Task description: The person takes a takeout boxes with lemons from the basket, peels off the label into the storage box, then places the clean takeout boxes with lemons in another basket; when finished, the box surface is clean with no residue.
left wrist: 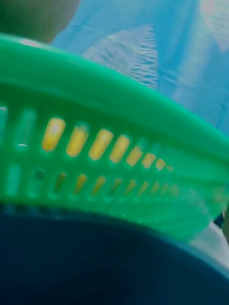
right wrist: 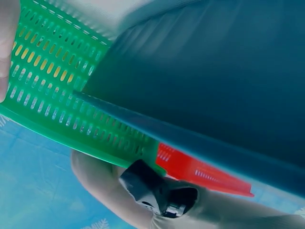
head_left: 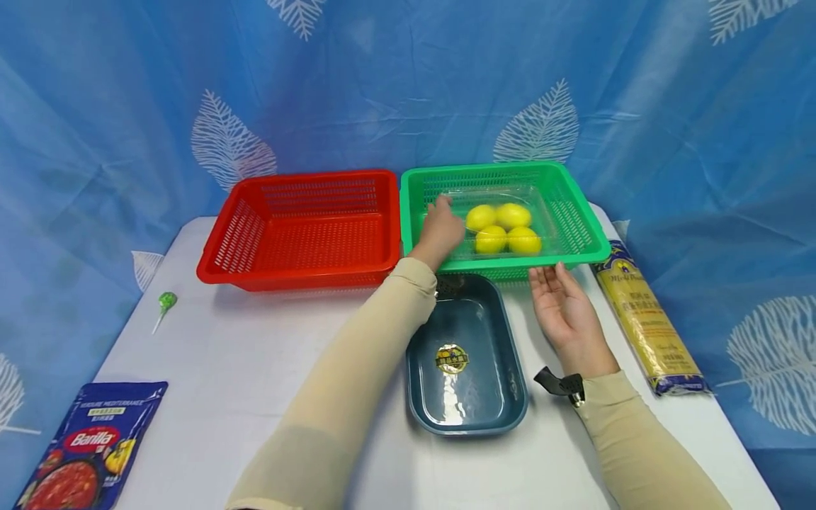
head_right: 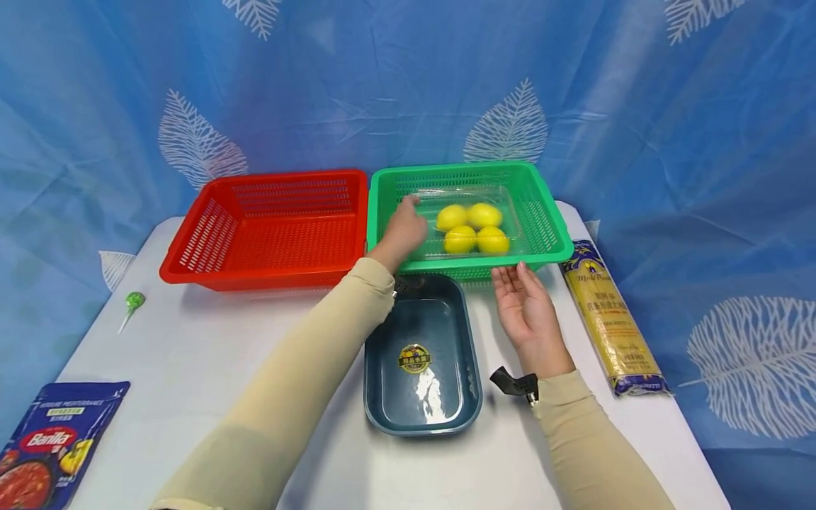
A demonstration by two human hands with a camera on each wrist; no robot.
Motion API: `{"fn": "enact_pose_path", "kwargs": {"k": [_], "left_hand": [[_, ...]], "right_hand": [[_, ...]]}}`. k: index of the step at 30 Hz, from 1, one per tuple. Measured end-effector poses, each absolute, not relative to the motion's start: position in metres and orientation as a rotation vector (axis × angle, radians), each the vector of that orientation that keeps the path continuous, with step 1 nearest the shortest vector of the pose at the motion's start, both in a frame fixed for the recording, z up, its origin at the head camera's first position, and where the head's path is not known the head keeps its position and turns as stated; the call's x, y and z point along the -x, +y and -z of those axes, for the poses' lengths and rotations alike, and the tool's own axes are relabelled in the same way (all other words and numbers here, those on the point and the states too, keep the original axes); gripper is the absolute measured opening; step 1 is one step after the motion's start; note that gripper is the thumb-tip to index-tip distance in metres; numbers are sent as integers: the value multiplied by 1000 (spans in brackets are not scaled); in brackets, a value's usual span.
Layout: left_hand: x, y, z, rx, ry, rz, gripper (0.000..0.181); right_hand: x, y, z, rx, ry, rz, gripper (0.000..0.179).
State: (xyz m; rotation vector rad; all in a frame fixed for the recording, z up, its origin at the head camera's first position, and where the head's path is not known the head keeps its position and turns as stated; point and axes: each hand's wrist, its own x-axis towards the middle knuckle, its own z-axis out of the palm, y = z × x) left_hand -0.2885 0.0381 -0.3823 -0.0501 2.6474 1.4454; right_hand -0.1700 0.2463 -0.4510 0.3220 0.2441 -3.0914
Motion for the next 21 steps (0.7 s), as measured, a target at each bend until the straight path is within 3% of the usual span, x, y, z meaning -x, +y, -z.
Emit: {"fn": "enact_pose_path", "kwargs": {"k": [7, 13, 21], "left_hand": [[252, 38, 366, -453, 3069, -1135, 49], [212, -14, 357, -979, 3160, -1098, 44], [187, -116, 378, -1001, 3277, -809, 39]], "right_hand": [[169, 244, 452, -331, 252, 3089, 16], [169, 241, 452, -345, 238, 3066, 14], [169, 248, 442, -320, 605, 3029, 12]]}}
